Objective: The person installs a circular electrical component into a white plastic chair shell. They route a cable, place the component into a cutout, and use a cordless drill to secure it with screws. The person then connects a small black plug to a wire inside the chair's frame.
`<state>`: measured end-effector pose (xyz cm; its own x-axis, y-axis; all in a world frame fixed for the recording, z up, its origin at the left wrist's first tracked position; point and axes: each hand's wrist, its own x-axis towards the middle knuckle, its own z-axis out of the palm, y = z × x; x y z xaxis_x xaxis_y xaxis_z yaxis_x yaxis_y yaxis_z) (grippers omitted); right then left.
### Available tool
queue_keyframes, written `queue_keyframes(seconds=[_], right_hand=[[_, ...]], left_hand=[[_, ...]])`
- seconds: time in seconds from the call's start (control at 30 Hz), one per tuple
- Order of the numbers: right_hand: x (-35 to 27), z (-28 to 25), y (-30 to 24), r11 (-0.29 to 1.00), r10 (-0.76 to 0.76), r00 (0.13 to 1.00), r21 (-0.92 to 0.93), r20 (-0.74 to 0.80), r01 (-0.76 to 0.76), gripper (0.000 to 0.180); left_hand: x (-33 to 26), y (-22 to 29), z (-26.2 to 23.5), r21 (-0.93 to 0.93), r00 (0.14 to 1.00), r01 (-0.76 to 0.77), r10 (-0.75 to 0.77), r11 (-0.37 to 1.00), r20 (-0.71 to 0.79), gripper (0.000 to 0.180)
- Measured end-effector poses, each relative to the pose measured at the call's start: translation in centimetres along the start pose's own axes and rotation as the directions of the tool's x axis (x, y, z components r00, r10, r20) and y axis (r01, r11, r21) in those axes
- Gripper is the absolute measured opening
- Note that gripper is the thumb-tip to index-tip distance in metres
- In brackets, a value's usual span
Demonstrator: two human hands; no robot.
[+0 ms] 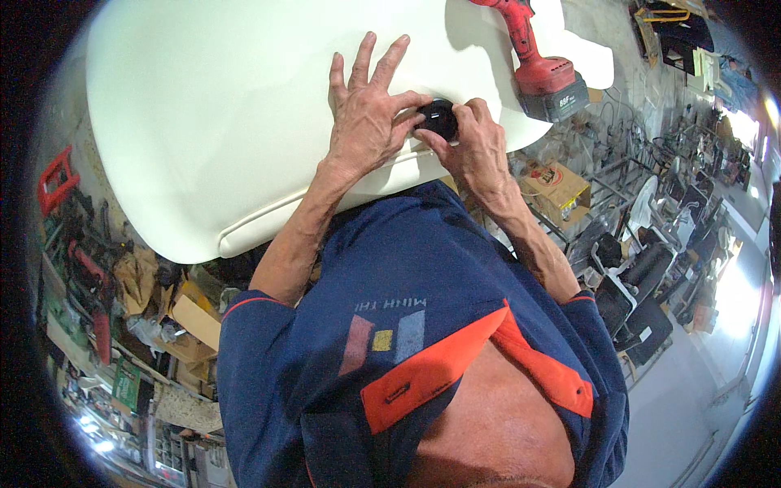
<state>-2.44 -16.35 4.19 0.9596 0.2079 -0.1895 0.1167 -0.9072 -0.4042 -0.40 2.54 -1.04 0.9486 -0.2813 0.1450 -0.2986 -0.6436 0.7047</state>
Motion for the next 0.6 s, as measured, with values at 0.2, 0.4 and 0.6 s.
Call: queue_keyframes(seconds=[0.2,0.4,0.6], right_hand=[[-0.3,0.2,-1.2,0.978,0.046,0.996,-0.198,-0.070,-0.059,0.057],[0.2,-0.2,-1.4,0.970,0.084,0.995,-0.226,-0.046,-0.092,0.058],[-0.1,0.0,-1.8,0.956,0.153,0.988,-0.252,-0.015,-0.152,0.063]], left_hand=[[0.1,-0.1,0.5,0.020,0.999,0.005,-0.004,1.000,-0.049,0.019],[0.1,0.2,0.5,0.018,0.998,0.033,-0.032,0.999,-0.061,0.014],[0.4,0.2,0.6,0.002,0.993,0.033,-0.033,0.999,-0.110,0.013]])
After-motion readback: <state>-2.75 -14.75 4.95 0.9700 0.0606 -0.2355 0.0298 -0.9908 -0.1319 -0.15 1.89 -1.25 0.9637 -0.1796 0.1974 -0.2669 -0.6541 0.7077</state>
